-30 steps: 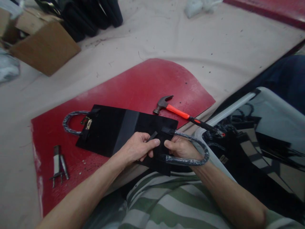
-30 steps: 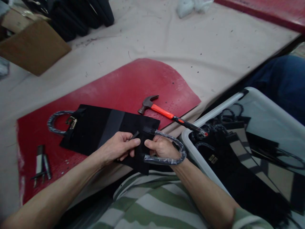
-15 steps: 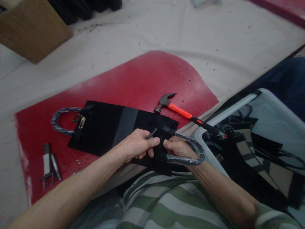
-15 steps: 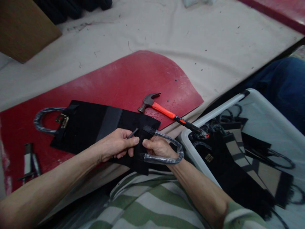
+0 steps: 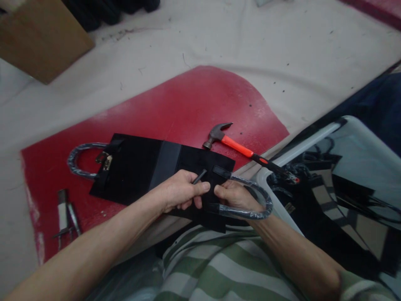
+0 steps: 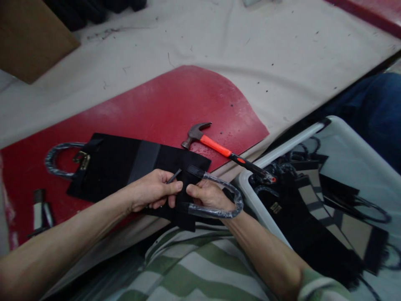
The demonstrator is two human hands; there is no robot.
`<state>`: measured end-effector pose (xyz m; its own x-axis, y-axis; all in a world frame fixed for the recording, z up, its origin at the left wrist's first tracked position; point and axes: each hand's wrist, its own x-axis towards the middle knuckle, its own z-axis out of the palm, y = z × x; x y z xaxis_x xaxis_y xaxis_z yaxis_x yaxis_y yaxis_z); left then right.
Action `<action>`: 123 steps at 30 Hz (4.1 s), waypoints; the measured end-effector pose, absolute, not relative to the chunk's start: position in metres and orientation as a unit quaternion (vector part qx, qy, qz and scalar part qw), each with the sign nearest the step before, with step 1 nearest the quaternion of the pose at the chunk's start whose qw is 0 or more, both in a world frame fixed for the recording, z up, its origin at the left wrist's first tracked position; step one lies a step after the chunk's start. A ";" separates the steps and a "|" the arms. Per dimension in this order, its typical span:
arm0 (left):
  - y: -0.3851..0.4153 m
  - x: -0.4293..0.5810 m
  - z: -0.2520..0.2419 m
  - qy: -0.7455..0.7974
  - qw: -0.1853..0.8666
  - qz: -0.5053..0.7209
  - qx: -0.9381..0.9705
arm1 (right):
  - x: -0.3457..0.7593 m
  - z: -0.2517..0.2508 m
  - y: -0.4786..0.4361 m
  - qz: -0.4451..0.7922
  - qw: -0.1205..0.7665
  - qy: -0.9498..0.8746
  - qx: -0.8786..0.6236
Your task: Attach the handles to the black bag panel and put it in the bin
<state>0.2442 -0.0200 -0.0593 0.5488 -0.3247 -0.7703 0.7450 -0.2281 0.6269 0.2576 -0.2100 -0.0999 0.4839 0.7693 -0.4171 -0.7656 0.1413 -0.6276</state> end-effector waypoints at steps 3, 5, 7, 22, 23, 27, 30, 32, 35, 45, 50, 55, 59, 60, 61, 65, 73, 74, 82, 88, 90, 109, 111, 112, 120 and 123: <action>-0.017 0.243 -0.058 0.157 0.620 -0.440 0.631 | 0.260 -0.095 -0.207 0.508 0.768 -0.039 -0.388; -0.015 0.243 -0.057 0.153 0.636 -0.434 0.619 | 0.261 -0.095 -0.206 0.506 0.773 -0.049 -0.378; -0.013 0.242 -0.057 0.151 0.650 -0.429 0.609 | 0.261 -0.097 -0.207 0.514 0.770 -0.045 -0.375; -0.011 0.239 -0.058 0.169 0.691 -0.400 0.577 | 0.248 -0.099 -0.221 0.476 0.792 -0.042 -0.380; -0.011 0.238 -0.058 0.169 0.692 -0.397 0.579 | 0.246 -0.101 -0.222 0.467 0.794 -0.029 -0.389; -0.012 0.235 -0.060 0.164 0.689 -0.388 0.590 | 0.241 -0.107 -0.224 0.445 0.787 -0.001 -0.428; -0.013 0.234 -0.062 0.164 0.684 -0.381 0.601 | 0.241 -0.110 -0.224 0.435 0.787 0.000 -0.437; -0.014 0.233 -0.062 0.167 0.679 -0.372 0.611 | 0.241 -0.113 -0.223 0.431 0.791 -0.004 -0.435; -0.015 0.232 -0.060 0.173 0.677 -0.364 0.615 | 0.240 -0.119 -0.220 0.427 0.795 -0.014 -0.430; -0.015 0.234 -0.060 0.177 0.683 -0.362 0.609 | 0.239 -0.114 -0.205 0.412 0.817 -0.007 -0.402; -0.017 0.234 -0.059 0.170 0.673 -0.360 0.623 | 0.238 -0.110 -0.205 0.423 0.815 0.002 -0.396; -0.020 0.232 -0.061 0.170 0.652 -0.350 0.651 | 0.234 -0.110 -0.206 0.412 0.819 0.013 -0.400; -0.021 0.231 -0.063 0.166 0.655 -0.344 0.652 | 0.233 -0.111 -0.206 0.402 0.828 0.006 -0.390; -0.021 0.231 -0.063 0.168 0.656 -0.342 0.652 | 0.234 -0.111 -0.206 0.402 0.830 0.003 -0.386; -0.021 0.231 -0.063 0.171 0.656 -0.341 0.652 | 0.234 -0.111 -0.207 0.403 0.831 0.001 -0.383; -0.021 0.230 -0.061 0.180 0.661 -0.341 0.644 | 0.235 -0.111 -0.205 0.405 0.832 0.000 -0.380; -0.021 0.230 -0.058 0.181 0.667 -0.340 0.638 | 0.238 -0.113 -0.204 0.424 0.806 0.003 -0.413; -0.021 0.230 -0.058 0.181 0.666 -0.341 0.638 | 0.239 -0.113 -0.206 0.429 0.803 -0.002 -0.414; -0.023 0.229 -0.058 0.175 0.646 -0.337 0.662 | 0.245 -0.104 -0.221 0.456 0.779 -0.010 -0.431; -0.021 0.227 -0.064 0.171 0.657 -0.335 0.654 | 0.244 -0.100 -0.223 0.454 0.791 -0.008 -0.410; -0.021 0.227 -0.065 0.167 0.658 -0.334 0.653 | 0.244 -0.102 -0.224 0.450 0.794 -0.008 -0.410; -0.030 0.227 -0.066 0.180 0.665 -0.321 0.650 | 0.254 -0.102 -0.231 0.468 0.756 -0.058 -0.454; -0.031 0.227 -0.066 0.182 0.658 -0.319 0.657 | 0.254 -0.101 -0.230 0.464 0.755 -0.052 -0.460; -0.031 0.227 -0.066 0.183 0.656 -0.318 0.660 | 0.254 -0.100 -0.230 0.460 0.757 -0.049 -0.462; -0.035 0.228 -0.064 0.190 0.645 -0.319 0.668 | 0.253 -0.107 -0.231 0.420 0.748 -0.014 -0.514; -0.037 0.228 -0.061 0.199 0.643 -0.315 0.669 | 0.252 -0.108 -0.231 0.416 0.749 -0.010 -0.515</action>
<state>0.2283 -0.0368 -0.0610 0.7227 -0.1390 -0.6770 0.6709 -0.0939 0.7355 0.2517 -0.2308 -0.1075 0.6538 0.6334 -0.4139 -0.6134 0.1235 -0.7800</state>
